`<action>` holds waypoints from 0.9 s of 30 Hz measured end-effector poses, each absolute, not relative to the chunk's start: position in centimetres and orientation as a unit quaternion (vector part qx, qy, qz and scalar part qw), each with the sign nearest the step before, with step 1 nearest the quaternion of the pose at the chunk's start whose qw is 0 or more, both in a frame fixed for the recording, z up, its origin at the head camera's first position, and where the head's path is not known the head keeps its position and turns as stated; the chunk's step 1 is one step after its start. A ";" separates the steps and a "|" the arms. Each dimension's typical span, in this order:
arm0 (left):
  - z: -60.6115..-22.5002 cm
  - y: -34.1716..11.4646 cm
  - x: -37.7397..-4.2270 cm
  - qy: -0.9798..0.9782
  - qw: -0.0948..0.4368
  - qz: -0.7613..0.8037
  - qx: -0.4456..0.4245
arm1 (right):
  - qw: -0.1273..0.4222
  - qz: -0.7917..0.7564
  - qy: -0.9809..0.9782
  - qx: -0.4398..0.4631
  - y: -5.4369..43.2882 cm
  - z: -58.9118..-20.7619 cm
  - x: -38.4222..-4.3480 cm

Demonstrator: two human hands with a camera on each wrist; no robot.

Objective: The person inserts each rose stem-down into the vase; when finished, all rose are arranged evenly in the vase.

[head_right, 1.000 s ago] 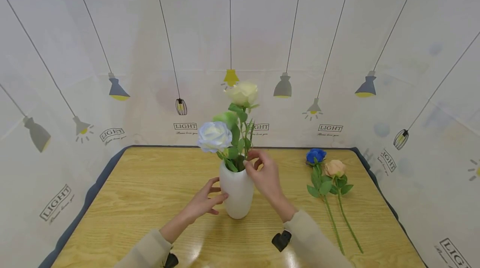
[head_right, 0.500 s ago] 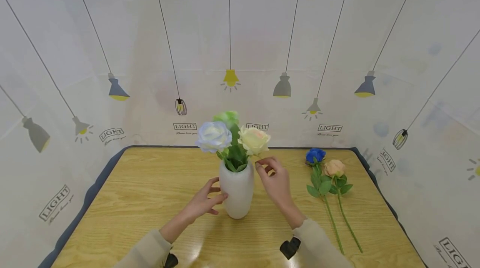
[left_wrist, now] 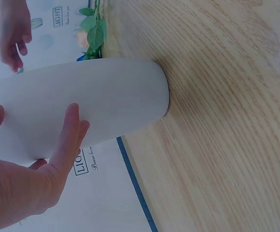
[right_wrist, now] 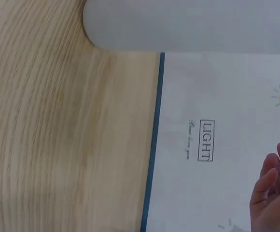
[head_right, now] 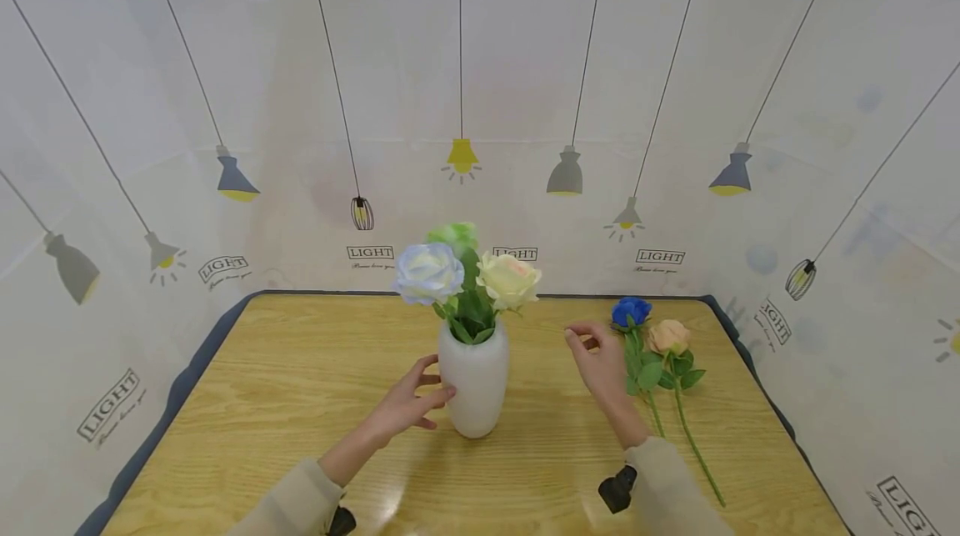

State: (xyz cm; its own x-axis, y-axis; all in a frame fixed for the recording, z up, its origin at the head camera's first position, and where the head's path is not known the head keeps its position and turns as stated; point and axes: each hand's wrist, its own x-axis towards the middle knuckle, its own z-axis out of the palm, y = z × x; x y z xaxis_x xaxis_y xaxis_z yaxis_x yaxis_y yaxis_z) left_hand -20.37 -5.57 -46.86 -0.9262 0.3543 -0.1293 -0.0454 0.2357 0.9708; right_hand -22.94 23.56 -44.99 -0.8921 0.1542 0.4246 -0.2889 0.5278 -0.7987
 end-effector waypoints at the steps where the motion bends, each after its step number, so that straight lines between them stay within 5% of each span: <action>1: -46.9 -5.6 -20.4 0.769 0.164 0.610 0.101 | 0.224 0.488 -0.843 0.035 24.0 -45.4 -23.0; 27: -46.9 -5.6 -20.5 0.770 0.166 0.610 0.093 | 0.092 0.458 -0.876 -0.120 32.1 -51.1 -22.6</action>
State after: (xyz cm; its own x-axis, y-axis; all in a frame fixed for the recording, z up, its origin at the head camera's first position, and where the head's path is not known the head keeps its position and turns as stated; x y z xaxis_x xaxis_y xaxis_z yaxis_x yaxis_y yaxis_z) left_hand -20.51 -5.57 -46.85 -0.9278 0.3452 -0.1412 -0.0585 0.2393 0.9692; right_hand -22.61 32.06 -51.13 -0.9546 0.2935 0.0508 0.1260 0.5523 -0.8241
